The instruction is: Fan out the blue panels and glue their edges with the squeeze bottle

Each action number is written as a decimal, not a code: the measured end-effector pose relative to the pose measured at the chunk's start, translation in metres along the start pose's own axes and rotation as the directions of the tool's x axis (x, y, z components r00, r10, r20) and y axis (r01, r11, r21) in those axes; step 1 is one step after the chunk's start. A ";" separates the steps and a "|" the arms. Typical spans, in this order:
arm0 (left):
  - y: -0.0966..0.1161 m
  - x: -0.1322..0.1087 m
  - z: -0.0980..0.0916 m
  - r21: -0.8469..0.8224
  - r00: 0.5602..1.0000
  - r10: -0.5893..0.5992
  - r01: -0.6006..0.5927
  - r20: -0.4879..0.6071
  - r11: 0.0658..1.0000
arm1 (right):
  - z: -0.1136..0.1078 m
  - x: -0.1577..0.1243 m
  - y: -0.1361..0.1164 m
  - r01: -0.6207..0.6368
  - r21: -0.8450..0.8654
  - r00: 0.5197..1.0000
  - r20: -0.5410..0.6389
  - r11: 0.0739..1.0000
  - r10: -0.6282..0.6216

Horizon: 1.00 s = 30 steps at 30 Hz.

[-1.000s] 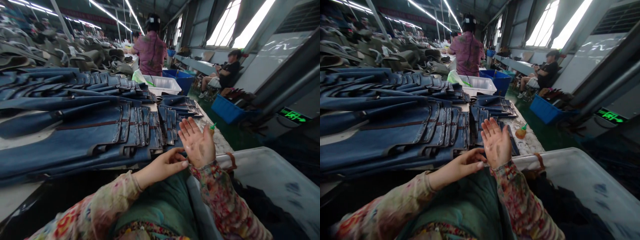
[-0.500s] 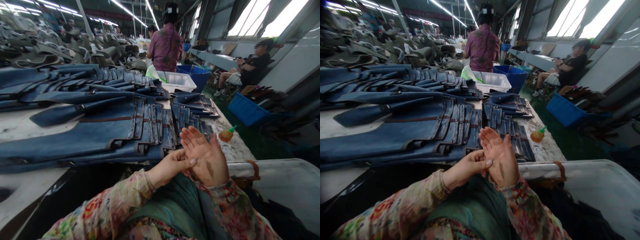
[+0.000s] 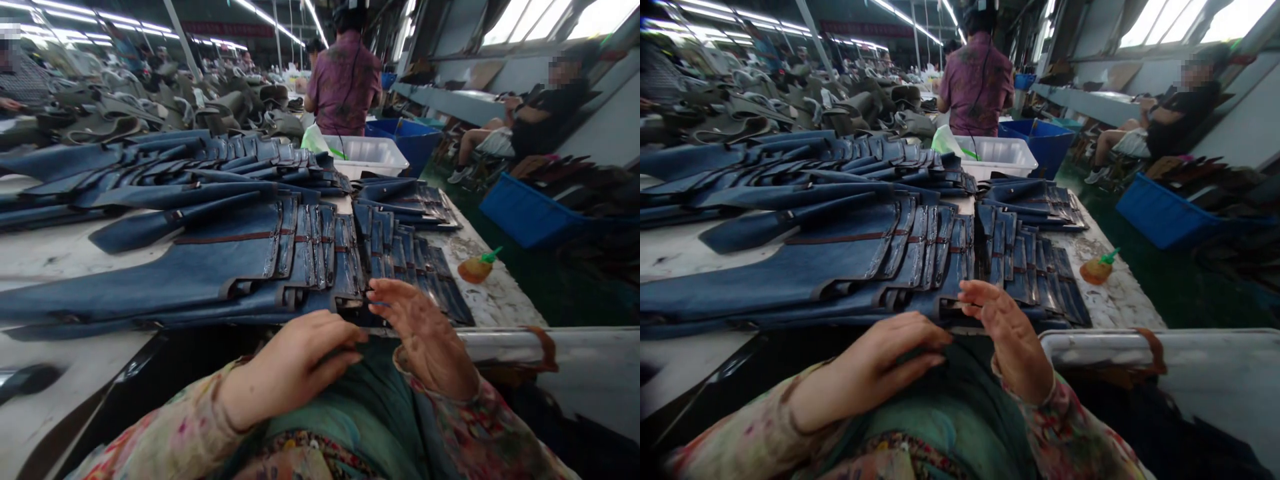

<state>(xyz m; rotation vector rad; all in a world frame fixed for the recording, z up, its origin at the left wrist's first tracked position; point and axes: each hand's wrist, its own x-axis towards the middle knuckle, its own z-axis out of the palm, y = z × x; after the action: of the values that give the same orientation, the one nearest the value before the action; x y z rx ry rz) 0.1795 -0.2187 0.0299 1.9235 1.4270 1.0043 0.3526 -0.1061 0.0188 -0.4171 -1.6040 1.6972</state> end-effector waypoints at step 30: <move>-0.046 -0.039 -0.051 0.835 0.996 0.050 0.039 -0.079 0.548 | 0.004 -0.005 0.022 0.333 -0.533 0.933 0.307 0.778 -0.189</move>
<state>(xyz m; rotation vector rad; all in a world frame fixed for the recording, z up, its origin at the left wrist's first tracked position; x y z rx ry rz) 0.1059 -0.2431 0.0140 2.5328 2.2361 0.3763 0.3467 -0.1108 -0.0029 -0.2619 -2.2457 1.0449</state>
